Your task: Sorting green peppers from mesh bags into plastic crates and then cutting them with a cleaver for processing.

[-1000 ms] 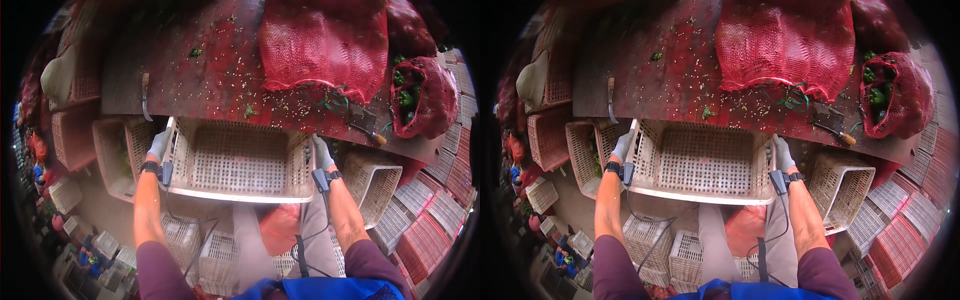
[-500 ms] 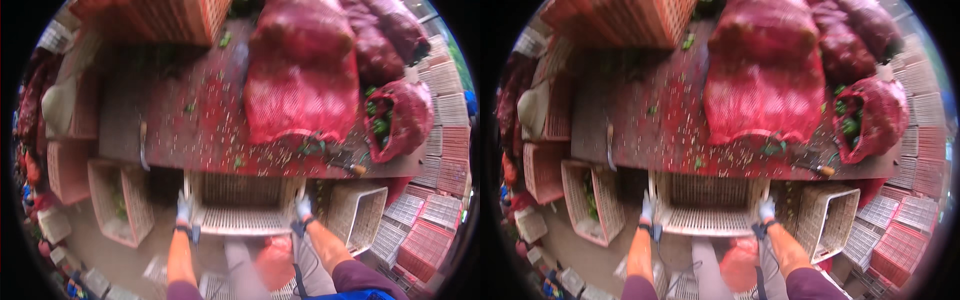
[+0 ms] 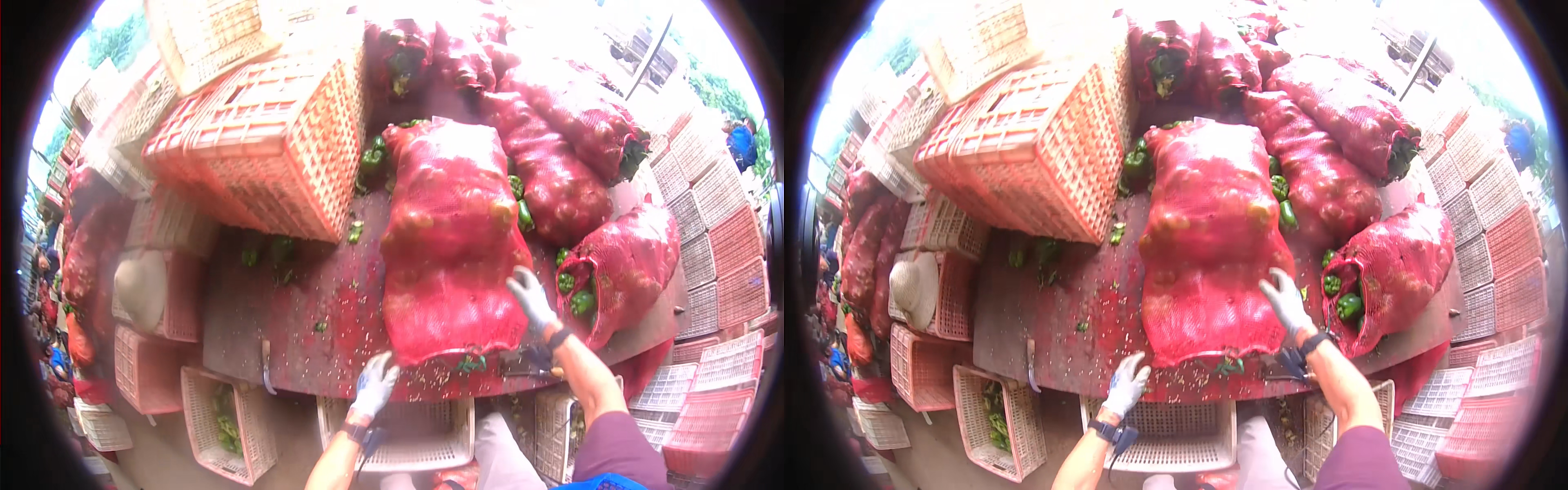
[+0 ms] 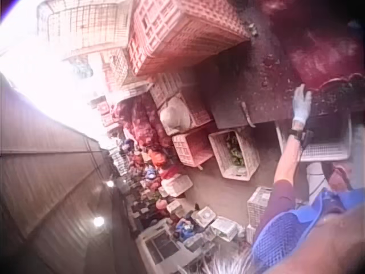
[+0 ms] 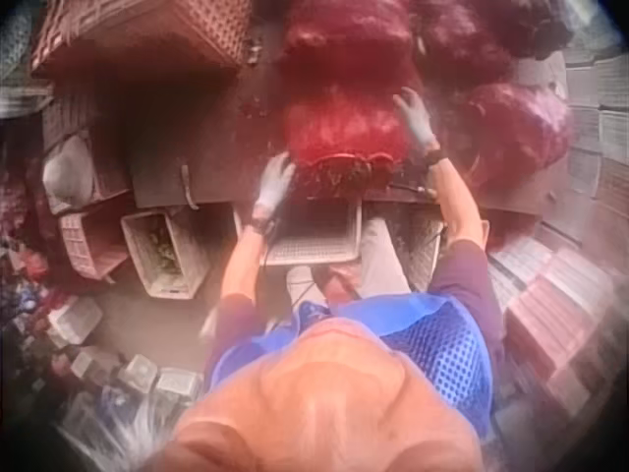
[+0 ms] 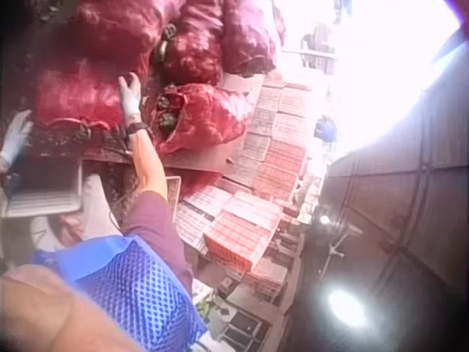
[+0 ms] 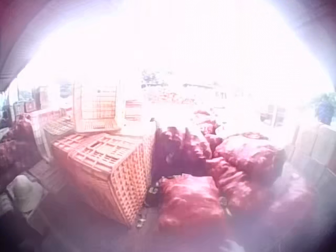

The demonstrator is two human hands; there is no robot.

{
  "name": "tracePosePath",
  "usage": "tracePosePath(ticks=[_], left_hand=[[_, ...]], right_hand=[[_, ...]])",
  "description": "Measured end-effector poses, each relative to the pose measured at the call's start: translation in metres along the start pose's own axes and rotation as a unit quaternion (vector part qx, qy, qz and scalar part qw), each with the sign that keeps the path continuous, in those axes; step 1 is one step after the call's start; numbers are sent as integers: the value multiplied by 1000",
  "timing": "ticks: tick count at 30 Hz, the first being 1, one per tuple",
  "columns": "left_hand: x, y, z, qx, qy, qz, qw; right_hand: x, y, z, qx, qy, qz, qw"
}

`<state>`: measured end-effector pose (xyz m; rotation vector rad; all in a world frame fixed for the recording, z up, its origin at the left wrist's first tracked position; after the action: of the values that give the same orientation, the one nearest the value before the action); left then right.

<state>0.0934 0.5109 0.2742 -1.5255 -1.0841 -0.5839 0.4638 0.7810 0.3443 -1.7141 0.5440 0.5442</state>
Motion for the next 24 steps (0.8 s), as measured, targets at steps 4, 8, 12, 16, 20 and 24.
tracePosePath(ticks=[4,8,12,16,20,24], left_hand=[[97,7,178,82,108,100,986],[188,3,341,118,40,186,975],[202,36,431,134,-22,203,970],[176,63,446,211,-5,191,959],[162,61,439,194,38,168,966],[130,57,432,209,74,134,966]], right_hand=[[-1,-32,157,-31,10,46,998],[13,-45,260,-70,33,118,990],[25,-55,343,-113,-6,171,979],[39,-53,425,-128,32,234,963],[55,-52,504,-108,32,255,960],[48,-31,538,-81,136,251,955]])
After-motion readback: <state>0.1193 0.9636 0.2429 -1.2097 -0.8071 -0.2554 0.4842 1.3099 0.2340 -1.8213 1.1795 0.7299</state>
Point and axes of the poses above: each hand's wrist, its own z-axis towards the middle knuckle, its own y-axis out of the palm, x = y × z, the point moved 3 cm from there along z, towards the middle knuckle, and after that the axes turned 9 degrees about -z, right-handed, at the moved point
